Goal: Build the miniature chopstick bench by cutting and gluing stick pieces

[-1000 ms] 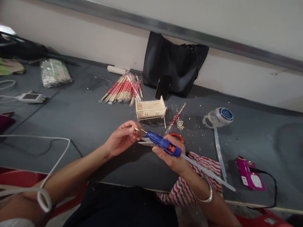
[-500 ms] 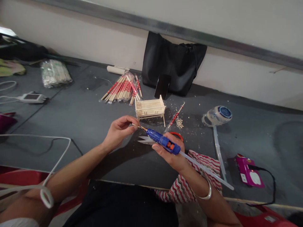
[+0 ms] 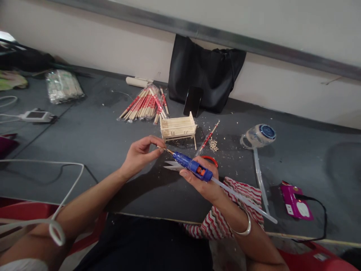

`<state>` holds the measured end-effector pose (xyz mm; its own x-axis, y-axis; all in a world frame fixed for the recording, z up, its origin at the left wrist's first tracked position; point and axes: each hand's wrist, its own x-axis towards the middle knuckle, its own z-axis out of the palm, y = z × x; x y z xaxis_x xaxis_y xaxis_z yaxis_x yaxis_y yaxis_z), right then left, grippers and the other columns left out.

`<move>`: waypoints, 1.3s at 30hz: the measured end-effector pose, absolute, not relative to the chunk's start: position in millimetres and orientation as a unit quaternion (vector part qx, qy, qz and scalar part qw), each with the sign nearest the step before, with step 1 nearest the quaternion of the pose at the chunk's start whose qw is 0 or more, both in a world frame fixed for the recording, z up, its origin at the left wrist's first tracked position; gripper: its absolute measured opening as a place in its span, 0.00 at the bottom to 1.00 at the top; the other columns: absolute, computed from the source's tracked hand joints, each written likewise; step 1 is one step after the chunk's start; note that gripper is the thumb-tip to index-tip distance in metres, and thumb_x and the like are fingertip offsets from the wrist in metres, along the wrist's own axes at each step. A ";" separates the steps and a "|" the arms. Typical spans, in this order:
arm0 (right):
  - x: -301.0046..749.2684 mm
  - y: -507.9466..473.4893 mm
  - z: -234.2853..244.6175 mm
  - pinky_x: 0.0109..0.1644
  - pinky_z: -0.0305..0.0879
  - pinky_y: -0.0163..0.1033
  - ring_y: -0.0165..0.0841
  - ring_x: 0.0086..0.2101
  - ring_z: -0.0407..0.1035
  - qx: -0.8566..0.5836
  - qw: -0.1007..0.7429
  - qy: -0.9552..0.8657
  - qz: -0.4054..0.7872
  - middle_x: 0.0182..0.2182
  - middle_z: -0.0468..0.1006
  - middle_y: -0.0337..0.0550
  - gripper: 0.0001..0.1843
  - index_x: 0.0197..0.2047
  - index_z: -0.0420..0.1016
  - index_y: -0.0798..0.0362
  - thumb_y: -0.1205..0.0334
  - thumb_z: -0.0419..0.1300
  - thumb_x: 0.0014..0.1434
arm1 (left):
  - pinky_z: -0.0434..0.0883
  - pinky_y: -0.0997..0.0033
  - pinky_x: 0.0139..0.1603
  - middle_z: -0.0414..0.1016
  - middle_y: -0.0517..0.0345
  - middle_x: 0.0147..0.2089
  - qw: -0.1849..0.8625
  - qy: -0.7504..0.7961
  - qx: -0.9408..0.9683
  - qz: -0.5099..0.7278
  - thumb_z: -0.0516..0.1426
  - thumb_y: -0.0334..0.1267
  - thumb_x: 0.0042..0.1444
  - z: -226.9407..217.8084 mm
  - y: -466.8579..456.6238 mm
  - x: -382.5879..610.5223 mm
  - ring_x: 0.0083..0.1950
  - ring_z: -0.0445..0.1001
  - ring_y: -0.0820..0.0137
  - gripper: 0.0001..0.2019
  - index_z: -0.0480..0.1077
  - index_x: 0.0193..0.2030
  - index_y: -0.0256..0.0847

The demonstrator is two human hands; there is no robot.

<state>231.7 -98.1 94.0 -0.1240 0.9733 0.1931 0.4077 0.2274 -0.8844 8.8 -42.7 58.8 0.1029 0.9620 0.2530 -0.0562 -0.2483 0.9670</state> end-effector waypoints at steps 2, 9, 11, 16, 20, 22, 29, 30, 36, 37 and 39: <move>231.6 -97.8 93.6 0.24 0.60 0.33 0.26 0.20 0.58 -0.517 0.409 -0.672 0.338 0.17 0.64 0.30 0.21 0.23 0.63 0.48 0.48 0.67 0.56 | 0.69 0.63 0.49 0.81 0.55 0.33 0.446 0.396 0.596 0.538 0.67 0.33 0.50 59.3 -42.2 7.7 0.39 0.75 0.65 0.01 0.80 0.31 0.43; 232.1 -99.4 93.1 0.24 0.58 0.33 0.26 0.20 0.57 -0.515 0.397 -0.671 0.356 0.18 0.62 0.30 0.21 0.24 0.64 0.48 0.47 0.67 0.57 | 0.64 0.58 0.51 0.83 0.56 0.33 0.374 0.388 0.670 0.510 0.67 0.34 0.51 62.7 -40.7 6.7 0.38 0.75 0.61 0.03 0.83 0.31 0.47; 232.2 -99.6 93.2 0.24 0.57 0.34 0.26 0.20 0.56 -0.513 0.396 -0.676 0.351 0.18 0.62 0.30 0.22 0.23 0.63 0.48 0.47 0.67 0.58 | 0.62 0.59 0.50 0.83 0.56 0.32 0.359 0.393 0.681 0.503 0.66 0.34 0.52 63.0 -41.0 7.3 0.37 0.74 0.62 0.03 0.83 0.31 0.47; 231.2 -99.1 94.5 0.24 0.57 0.34 0.27 0.20 0.55 -0.520 0.380 -0.684 0.341 0.18 0.61 0.31 0.24 0.23 0.62 0.47 0.45 0.67 0.58 | 0.59 0.59 0.49 0.81 0.58 0.31 0.277 0.412 0.731 0.469 0.64 0.35 0.53 61.6 -41.8 8.6 0.36 0.71 0.64 0.04 0.81 0.31 0.47; 229.8 -99.3 95.4 0.23 0.57 0.34 0.26 0.20 0.54 -0.527 0.361 -0.687 0.346 0.17 0.62 0.30 0.22 0.25 0.65 0.48 0.43 0.67 0.57 | 0.58 0.56 0.52 0.82 0.58 0.32 0.229 0.420 0.756 0.447 0.62 0.33 0.52 60.9 -42.2 9.3 0.36 0.69 0.63 0.04 0.78 0.30 0.47; 229.4 -99.4 95.3 0.23 0.57 0.34 0.26 0.19 0.54 -0.532 0.351 -0.693 0.337 0.17 0.62 0.30 0.22 0.25 0.65 0.48 0.43 0.67 0.57 | 0.57 0.55 0.52 0.82 0.58 0.32 0.215 0.416 0.766 0.441 0.62 0.33 0.52 61.3 -42.9 9.5 0.35 0.68 0.63 0.05 0.78 0.29 0.47; 229.5 -98.9 96.0 0.23 0.56 0.34 0.26 0.19 0.56 -0.529 0.346 -0.703 0.326 0.16 0.63 0.30 0.21 0.25 0.67 0.48 0.44 0.67 0.58 | 0.55 0.54 0.51 0.80 0.58 0.31 0.197 0.408 0.779 0.433 0.62 0.32 0.51 63.1 -45.2 9.5 0.35 0.64 0.63 0.05 0.76 0.29 0.48; 229.6 -98.9 96.2 0.23 0.55 0.34 0.26 0.19 0.56 -0.527 0.345 -0.704 0.327 0.16 0.63 0.30 0.20 0.25 0.67 0.48 0.45 0.67 0.57 | 0.54 0.54 0.51 0.80 0.59 0.31 0.190 0.406 0.782 0.433 0.62 0.32 0.52 63.0 -45.3 9.4 0.35 0.64 0.63 0.05 0.76 0.29 0.48; 230.6 -99.4 95.2 0.24 0.55 0.36 0.28 0.19 0.56 -0.532 0.332 -0.707 0.327 0.17 0.65 0.31 0.18 0.26 0.68 0.47 0.46 0.67 0.57 | 0.53 0.55 0.51 0.81 0.59 0.33 0.193 0.403 0.785 0.428 0.62 0.31 0.52 62.3 -45.0 8.8 0.36 0.64 0.62 0.06 0.75 0.30 0.48; 230.7 -99.5 94.7 0.24 0.55 0.36 0.28 0.19 0.56 -0.531 0.332 -0.707 0.327 0.17 0.65 0.31 0.19 0.26 0.68 0.47 0.46 0.67 0.58 | 0.52 0.55 0.51 0.80 0.59 0.33 0.196 0.402 0.785 0.430 0.62 0.31 0.52 62.0 -44.9 8.7 0.36 0.64 0.62 0.06 0.75 0.30 0.48; 230.8 -99.6 94.2 0.24 0.55 0.37 0.28 0.19 0.56 -0.531 0.335 -0.707 0.326 0.17 0.64 0.31 0.20 0.26 0.67 0.47 0.45 0.67 0.58 | 0.52 0.56 0.51 0.80 0.60 0.33 0.191 0.393 0.785 0.438 0.63 0.30 0.51 61.2 -44.8 8.4 0.36 0.64 0.62 0.07 0.75 0.30 0.48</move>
<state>230.8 -99.6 94.2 -0.2120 0.9689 0.1274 0.5326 0.2238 -0.8162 8.4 -44.8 61.2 0.3072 0.7853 0.5375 0.4500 -0.6176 0.6451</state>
